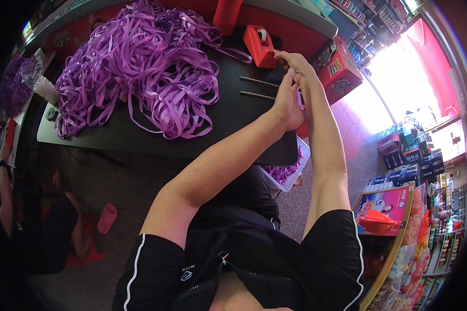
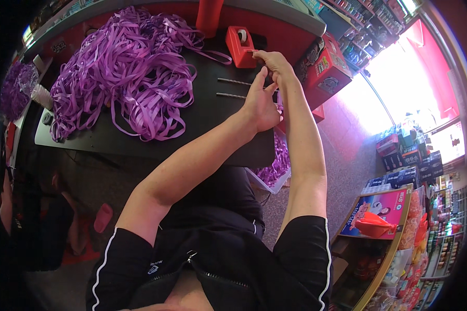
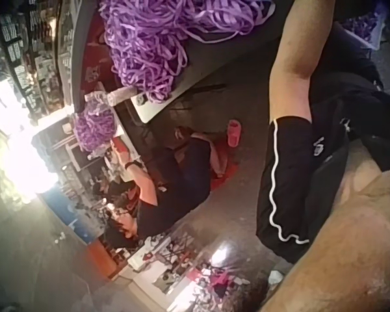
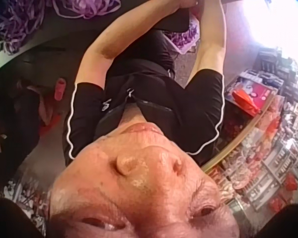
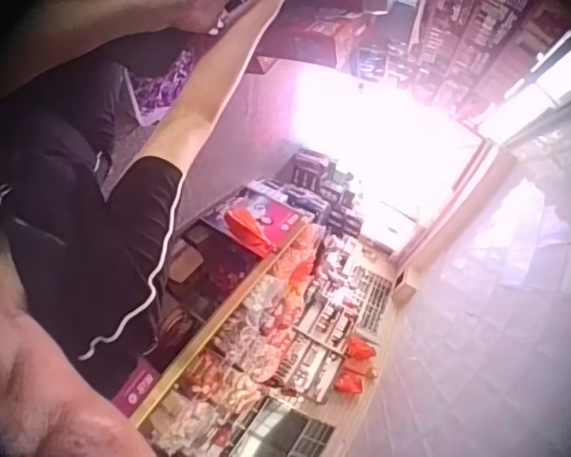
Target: Preparing and organizing purple ribbons on a work table.
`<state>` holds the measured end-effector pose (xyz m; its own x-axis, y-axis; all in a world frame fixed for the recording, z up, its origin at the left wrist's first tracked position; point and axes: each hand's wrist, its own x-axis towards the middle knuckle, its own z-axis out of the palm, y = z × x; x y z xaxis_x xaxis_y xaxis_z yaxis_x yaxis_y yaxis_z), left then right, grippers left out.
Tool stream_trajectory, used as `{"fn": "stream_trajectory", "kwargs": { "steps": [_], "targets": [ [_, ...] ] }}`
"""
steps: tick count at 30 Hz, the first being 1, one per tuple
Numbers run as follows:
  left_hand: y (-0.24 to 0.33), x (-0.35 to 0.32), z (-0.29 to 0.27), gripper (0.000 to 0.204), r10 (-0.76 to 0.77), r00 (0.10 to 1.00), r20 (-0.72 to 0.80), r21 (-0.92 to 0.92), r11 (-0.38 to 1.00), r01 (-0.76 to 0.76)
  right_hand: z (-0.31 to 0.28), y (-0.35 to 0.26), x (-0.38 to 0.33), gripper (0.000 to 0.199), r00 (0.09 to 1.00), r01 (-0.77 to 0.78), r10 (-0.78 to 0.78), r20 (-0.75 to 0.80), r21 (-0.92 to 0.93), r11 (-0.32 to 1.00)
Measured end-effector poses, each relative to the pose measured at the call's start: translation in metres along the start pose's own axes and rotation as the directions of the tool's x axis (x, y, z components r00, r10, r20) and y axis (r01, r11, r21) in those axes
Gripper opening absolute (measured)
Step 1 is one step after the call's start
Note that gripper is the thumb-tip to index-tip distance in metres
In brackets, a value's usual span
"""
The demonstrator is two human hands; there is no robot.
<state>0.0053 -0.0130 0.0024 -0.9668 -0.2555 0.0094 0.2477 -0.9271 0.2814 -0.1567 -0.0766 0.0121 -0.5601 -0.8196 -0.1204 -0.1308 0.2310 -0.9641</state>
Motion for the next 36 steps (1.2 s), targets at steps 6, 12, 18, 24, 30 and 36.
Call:
{"fn": "stream_trajectory", "kwargs": {
  "steps": [6, 12, 18, 24, 30, 36],
  "targets": [
    [-0.004, 0.006, -0.002, 0.077, 0.010, 1.000, -0.004, -0.043, 0.999, -0.010, 0.000, -0.002, -0.003, 0.019, 0.999, 0.019, -0.021, -0.032, -0.080, 0.997],
    [-0.004, 0.011, -0.007, 0.074, 0.021, 0.996, 0.087, -0.087, 0.996, -0.013, 0.001, 0.003, -0.016, 0.021, 0.997, 0.063, -0.066, -0.050, -0.067, 0.996],
    [-0.005, 0.010, -0.004, 0.073, 0.013, 0.988, -0.156, 0.006, 1.000, -0.012, -0.043, -0.015, -0.093, 0.024, 0.999, 0.048, -0.046, -0.019, 0.151, 0.987],
    [-0.003, 0.005, -0.002, 0.051, -0.052, 0.989, -0.139, 0.061, 0.996, 0.061, -0.063, 0.011, -0.145, 0.033, 0.968, 0.225, -0.250, 0.025, 0.363, 0.904],
    [-0.002, 0.008, -0.006, 0.042, -0.064, 0.990, -0.127, 0.150, 0.985, 0.083, -0.060, 0.031, -0.148, 0.036, 0.979, 0.195, -0.201, -0.040, 0.485, 0.852],
    [-0.003, 0.013, -0.014, 0.053, -0.064, 0.985, -0.157, 0.170, 0.981, 0.091, -0.055, 0.025, -0.153, 0.039, 0.983, 0.181, -0.144, -0.115, 0.455, 0.872]
  ]
}}
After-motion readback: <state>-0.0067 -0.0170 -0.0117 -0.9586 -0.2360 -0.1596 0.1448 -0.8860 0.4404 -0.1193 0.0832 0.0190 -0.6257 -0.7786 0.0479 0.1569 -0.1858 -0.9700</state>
